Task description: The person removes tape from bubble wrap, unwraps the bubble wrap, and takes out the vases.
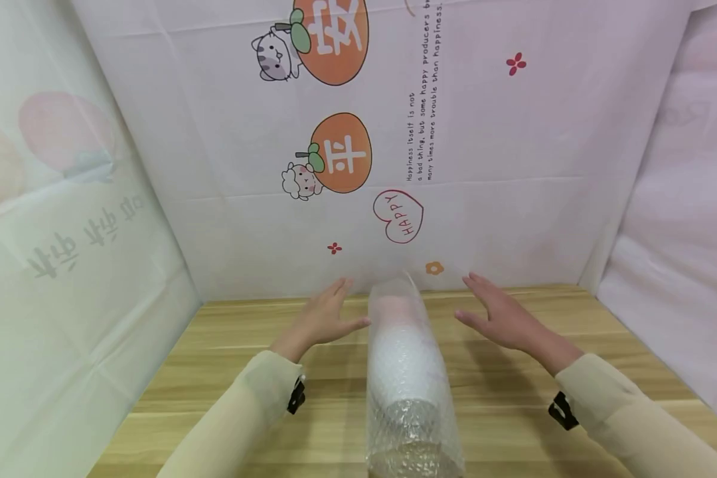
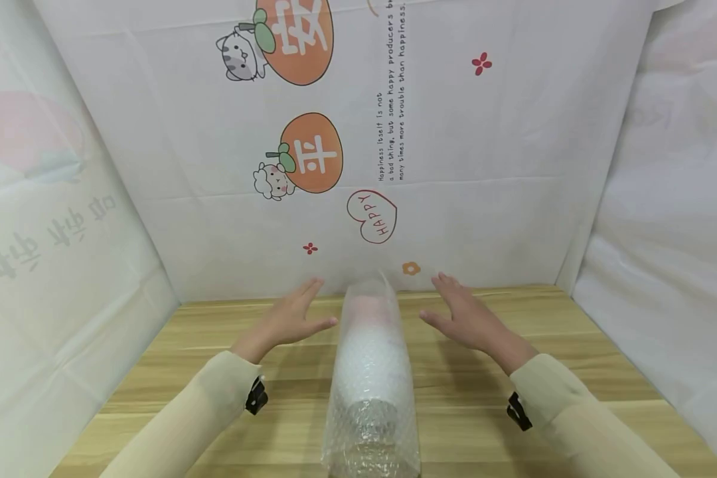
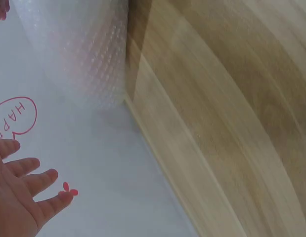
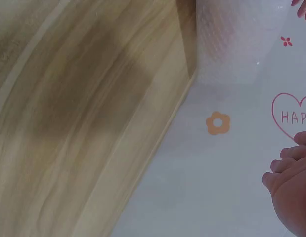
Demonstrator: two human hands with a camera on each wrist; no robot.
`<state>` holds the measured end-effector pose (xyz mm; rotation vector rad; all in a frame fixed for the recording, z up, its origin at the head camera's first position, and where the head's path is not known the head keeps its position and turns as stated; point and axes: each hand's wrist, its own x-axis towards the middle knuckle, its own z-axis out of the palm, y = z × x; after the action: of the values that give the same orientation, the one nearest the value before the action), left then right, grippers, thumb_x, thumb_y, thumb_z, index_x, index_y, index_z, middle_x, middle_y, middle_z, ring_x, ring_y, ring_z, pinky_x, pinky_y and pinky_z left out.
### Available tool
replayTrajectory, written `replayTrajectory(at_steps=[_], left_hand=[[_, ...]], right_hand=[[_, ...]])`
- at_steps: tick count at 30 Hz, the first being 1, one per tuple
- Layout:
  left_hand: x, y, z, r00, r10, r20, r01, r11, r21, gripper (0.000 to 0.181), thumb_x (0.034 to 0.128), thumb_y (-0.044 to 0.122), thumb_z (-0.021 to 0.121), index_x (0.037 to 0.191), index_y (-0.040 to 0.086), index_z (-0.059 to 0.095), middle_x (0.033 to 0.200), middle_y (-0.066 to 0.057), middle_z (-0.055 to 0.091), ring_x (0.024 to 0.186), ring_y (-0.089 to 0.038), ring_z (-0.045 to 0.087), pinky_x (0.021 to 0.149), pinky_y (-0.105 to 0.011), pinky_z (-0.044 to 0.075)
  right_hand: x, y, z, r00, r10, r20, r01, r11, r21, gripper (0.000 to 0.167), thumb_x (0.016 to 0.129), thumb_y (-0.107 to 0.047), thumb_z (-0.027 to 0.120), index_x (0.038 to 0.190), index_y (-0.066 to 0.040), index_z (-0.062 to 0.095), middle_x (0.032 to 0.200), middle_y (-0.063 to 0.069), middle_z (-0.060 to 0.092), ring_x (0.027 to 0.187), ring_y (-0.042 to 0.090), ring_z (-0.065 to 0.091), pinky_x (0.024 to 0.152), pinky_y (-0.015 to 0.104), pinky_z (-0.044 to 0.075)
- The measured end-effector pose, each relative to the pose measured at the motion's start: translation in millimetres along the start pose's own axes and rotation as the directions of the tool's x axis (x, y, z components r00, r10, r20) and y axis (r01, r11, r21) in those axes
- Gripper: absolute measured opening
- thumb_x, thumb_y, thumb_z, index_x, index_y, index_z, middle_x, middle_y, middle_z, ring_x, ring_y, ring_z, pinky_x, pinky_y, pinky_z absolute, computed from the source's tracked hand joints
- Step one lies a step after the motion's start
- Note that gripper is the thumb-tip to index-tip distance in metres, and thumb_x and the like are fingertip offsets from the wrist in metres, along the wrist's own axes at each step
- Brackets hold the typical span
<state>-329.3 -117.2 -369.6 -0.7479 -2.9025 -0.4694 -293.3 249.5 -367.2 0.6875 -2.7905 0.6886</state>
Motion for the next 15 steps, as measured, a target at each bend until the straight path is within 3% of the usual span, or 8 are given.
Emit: replayTrajectory(at_steps=[6,15], left_hand=[[-7.2,3.2,6.9,1.000,-0.011,-0.001,0.011,0.998,-0.061,0.098,0.0847,0.071,0.053,0.155,0.011,0.022,0.159,-0.010,0.020,0.143,-0.028,0.022,0.111,-0.047,0.025],[-15.1,9.9,18.9,1.000,0.020,0.008,-0.018,0.992,-0.123,0.100,0.0843,0.068,0.057,0.155,0.009,0.020,0.158,-0.010,0.022,0.142,-0.030,0.025,0.112,-0.044,0.025]], right_hand=[[-9.3,-7,5,1.000,-0.023,-0.012,0.023,0.999,0.034,0.080,0.097,-0.046,0.055,0.151,0.004,0.024,0.156,0.025,0.018,0.140,0.045,0.018,0.108,0.062,0.020],[-21.7,-17,14,0.999,-0.047,-0.010,0.048,0.995,0.088,0.075,0.098,-0.039,0.056,0.149,0.008,0.026,0.154,0.028,0.021,0.139,0.046,0.021,0.107,0.061,0.022]])
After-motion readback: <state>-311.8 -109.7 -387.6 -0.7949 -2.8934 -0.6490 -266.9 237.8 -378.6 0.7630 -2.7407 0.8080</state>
